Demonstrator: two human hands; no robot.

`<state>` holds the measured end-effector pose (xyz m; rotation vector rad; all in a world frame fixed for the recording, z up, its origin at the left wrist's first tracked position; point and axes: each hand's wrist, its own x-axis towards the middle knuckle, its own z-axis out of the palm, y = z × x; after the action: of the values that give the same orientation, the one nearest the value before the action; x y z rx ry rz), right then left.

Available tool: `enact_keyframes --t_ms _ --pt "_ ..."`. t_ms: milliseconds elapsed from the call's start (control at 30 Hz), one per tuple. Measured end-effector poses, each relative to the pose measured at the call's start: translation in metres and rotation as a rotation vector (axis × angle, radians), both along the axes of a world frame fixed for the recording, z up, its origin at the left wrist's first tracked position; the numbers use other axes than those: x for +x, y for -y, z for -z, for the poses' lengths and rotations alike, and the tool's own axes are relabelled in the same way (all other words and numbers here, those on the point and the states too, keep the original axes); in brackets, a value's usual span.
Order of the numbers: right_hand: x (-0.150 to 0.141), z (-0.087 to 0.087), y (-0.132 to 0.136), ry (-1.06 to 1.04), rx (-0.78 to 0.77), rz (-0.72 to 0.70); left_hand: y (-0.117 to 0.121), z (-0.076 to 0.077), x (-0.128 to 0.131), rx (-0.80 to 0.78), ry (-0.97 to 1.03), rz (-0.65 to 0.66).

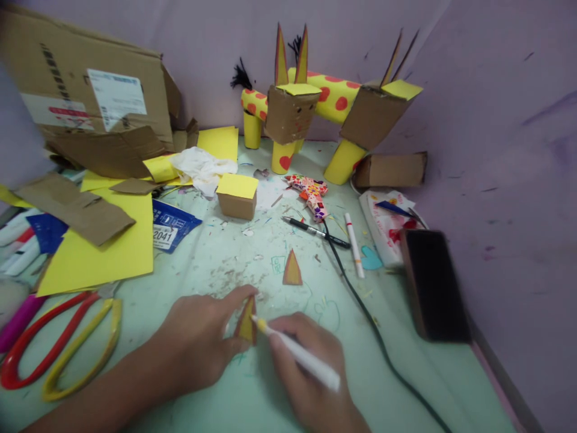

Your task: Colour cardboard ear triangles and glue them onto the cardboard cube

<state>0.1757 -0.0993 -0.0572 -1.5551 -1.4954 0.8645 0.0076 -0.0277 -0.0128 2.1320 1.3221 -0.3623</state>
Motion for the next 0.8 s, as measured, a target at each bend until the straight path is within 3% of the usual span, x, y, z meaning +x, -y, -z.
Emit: enact_keyframes --t_ms 600,700,800 --pt "0.0023 0.0019 0.0 0.047 0.039 -0.16 -0.0011 -0.0021 0.0 -0.018 -0.029 0.019" --pt "0.0003 -0.0005 0.001 -0.007 -0.001 -0.083 0.0007 0.0009 0.0003 -0.01 -0.033 0.019" --pt "-0.001 -0.0004 0.0031 -0.102 -0.092 0.101 0.0017 0.0042 -0.0013 0.015 -0.015 0.001"
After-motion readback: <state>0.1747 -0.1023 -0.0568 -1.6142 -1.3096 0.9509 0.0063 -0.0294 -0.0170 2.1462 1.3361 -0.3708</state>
